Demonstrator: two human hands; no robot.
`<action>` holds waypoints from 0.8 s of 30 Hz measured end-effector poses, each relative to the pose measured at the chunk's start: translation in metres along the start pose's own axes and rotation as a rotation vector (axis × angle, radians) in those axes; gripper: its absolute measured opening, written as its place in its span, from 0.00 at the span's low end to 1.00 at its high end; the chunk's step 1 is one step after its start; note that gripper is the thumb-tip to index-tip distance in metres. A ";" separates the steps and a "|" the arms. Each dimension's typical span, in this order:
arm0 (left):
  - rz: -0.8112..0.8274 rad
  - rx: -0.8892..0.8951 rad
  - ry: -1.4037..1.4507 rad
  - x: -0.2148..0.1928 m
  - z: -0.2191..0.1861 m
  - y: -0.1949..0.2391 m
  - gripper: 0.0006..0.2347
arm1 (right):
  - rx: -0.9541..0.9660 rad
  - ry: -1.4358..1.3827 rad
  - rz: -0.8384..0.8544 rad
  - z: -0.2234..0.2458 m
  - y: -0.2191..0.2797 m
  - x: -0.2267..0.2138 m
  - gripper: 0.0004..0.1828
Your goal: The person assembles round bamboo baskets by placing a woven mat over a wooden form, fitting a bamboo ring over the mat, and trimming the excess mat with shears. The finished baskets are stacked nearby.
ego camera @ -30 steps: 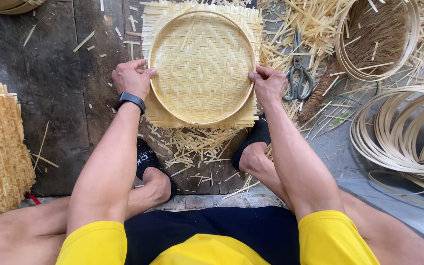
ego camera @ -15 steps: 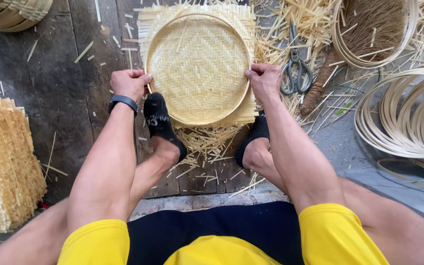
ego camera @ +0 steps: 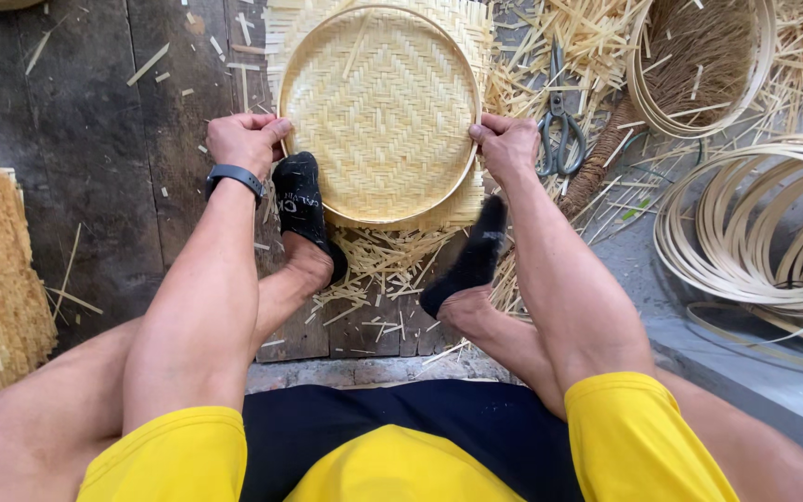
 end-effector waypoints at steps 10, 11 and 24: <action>0.144 -0.110 0.203 0.006 0.018 -0.012 0.08 | 0.034 -0.242 0.210 -0.033 -0.029 0.002 0.14; 0.146 -0.116 0.194 0.004 0.018 -0.011 0.08 | 0.037 -0.224 0.221 -0.032 -0.029 0.001 0.14; 0.143 -0.175 0.137 0.004 0.013 -0.004 0.09 | -0.615 1.247 0.606 0.073 0.114 0.175 0.81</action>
Point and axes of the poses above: each hand's wrist, its own y-axis away from the middle knuckle, its own x-axis out of the palm, z = x × y, the point moved 9 cm from there along -y, towards the middle knuckle, and after that the axes turned 10 degrees about z, right-handed, at the moved point
